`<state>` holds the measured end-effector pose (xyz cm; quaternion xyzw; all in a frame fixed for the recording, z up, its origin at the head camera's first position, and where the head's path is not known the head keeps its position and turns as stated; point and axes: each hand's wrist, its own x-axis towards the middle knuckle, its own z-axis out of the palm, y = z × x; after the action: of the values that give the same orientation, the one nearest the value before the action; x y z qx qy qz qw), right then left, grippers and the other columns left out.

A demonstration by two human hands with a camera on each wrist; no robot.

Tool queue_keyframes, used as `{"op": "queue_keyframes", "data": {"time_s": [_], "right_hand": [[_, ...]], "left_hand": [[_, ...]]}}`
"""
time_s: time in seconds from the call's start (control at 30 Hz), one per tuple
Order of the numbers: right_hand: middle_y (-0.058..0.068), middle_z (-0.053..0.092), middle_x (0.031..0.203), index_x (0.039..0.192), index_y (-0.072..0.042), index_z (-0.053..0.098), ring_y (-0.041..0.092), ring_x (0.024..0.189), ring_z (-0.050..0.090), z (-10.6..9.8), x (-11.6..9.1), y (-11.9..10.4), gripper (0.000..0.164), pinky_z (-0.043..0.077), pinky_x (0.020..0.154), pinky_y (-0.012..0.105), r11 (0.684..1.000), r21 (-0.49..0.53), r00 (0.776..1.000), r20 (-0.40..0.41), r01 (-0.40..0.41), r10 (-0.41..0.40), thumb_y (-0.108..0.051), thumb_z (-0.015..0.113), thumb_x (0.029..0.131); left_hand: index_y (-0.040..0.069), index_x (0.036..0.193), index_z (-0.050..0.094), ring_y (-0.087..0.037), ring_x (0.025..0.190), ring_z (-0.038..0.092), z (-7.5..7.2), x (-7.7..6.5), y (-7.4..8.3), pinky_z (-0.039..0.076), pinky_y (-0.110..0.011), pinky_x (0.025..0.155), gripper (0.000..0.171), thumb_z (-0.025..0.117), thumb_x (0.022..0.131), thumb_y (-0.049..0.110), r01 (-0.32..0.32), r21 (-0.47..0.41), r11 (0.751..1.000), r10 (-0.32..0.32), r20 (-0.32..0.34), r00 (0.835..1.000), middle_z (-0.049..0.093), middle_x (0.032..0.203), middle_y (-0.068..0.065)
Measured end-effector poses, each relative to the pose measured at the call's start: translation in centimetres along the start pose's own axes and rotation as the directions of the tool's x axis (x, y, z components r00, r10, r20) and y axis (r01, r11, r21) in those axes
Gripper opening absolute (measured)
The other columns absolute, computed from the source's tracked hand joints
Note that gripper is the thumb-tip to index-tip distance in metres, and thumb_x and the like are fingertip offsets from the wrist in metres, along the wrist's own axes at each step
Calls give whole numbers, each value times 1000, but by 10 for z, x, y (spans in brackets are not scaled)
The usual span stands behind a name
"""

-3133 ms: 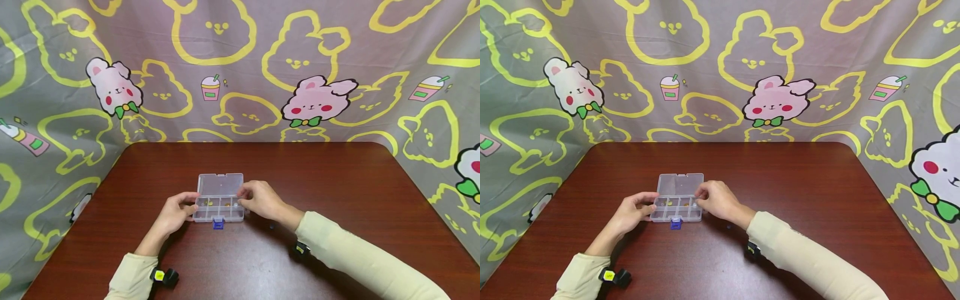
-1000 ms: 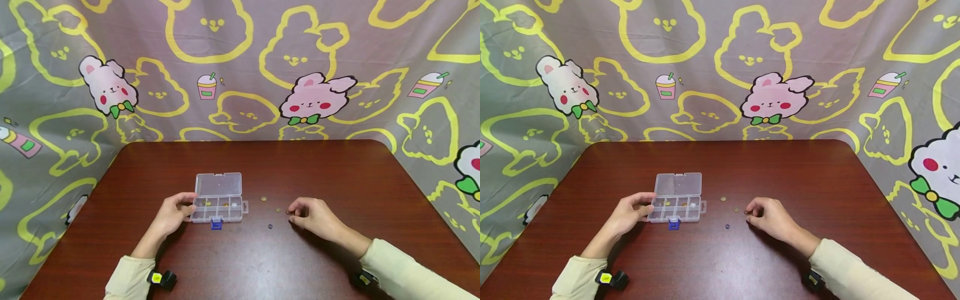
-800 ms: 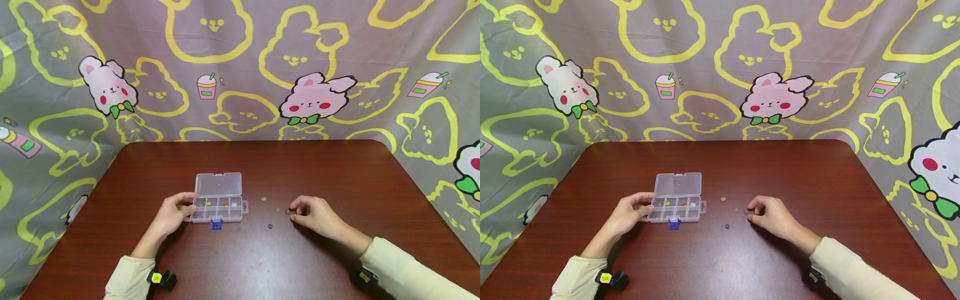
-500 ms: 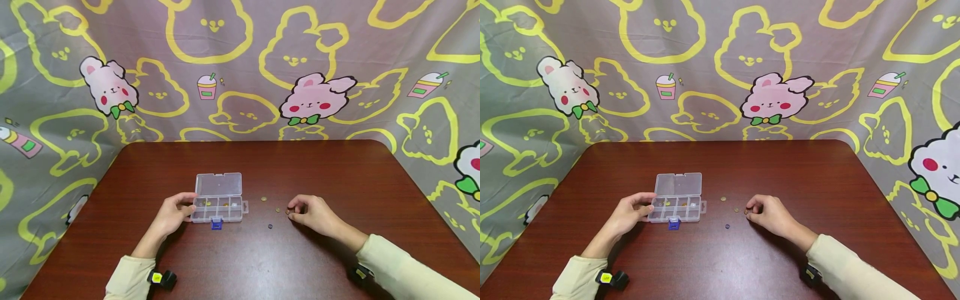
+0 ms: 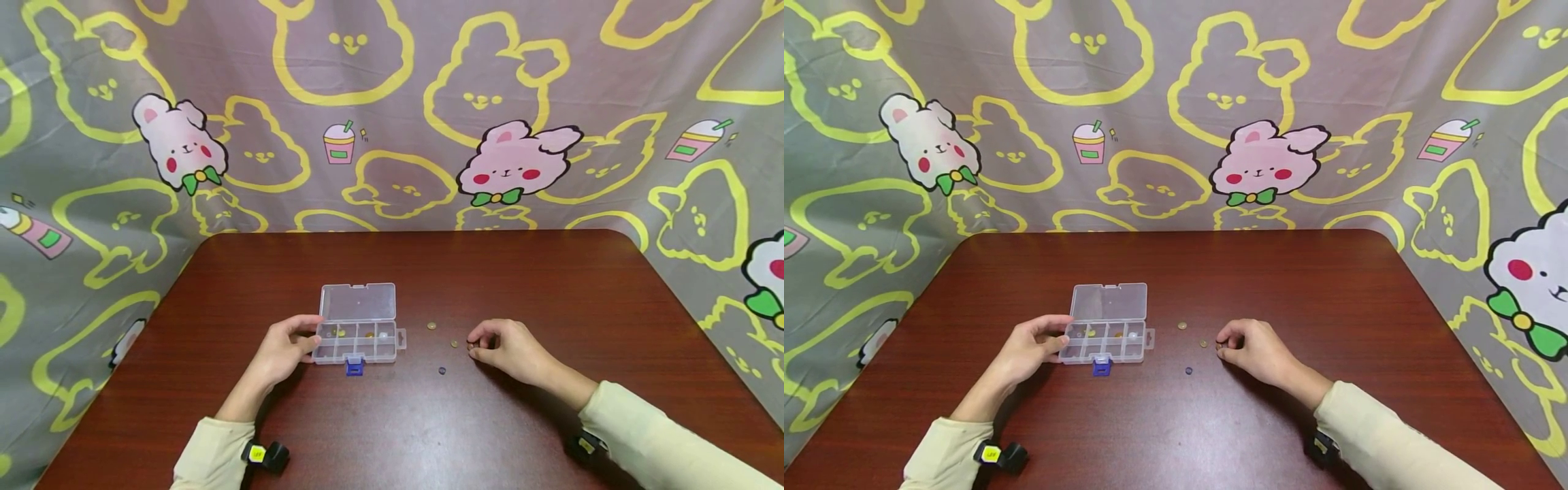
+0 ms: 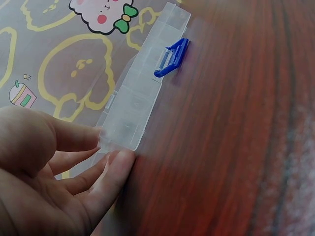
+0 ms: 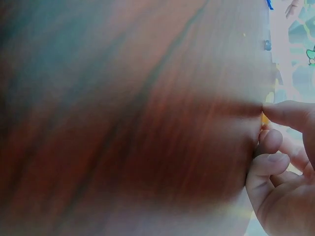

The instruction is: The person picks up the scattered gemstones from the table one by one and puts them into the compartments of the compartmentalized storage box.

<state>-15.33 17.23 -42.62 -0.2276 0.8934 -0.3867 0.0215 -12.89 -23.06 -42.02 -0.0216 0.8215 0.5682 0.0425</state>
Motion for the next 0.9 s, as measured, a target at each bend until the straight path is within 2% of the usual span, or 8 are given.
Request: {"op": "queue_keyframes", "data": {"time_s": [0.9], "right_hand": [[-9,58,70,84,-13,73,5,60,50,-1,-1,0,15,43,54,23,1000,-5,1000,-4,29,-29,-1,80,80]], "left_hand": [[-5,128,62,-25,85,67,0,-1,1,60,-36,65,35,63,93,-7,7,13,1000,-7,-5,1000,62,120,-27]]}}
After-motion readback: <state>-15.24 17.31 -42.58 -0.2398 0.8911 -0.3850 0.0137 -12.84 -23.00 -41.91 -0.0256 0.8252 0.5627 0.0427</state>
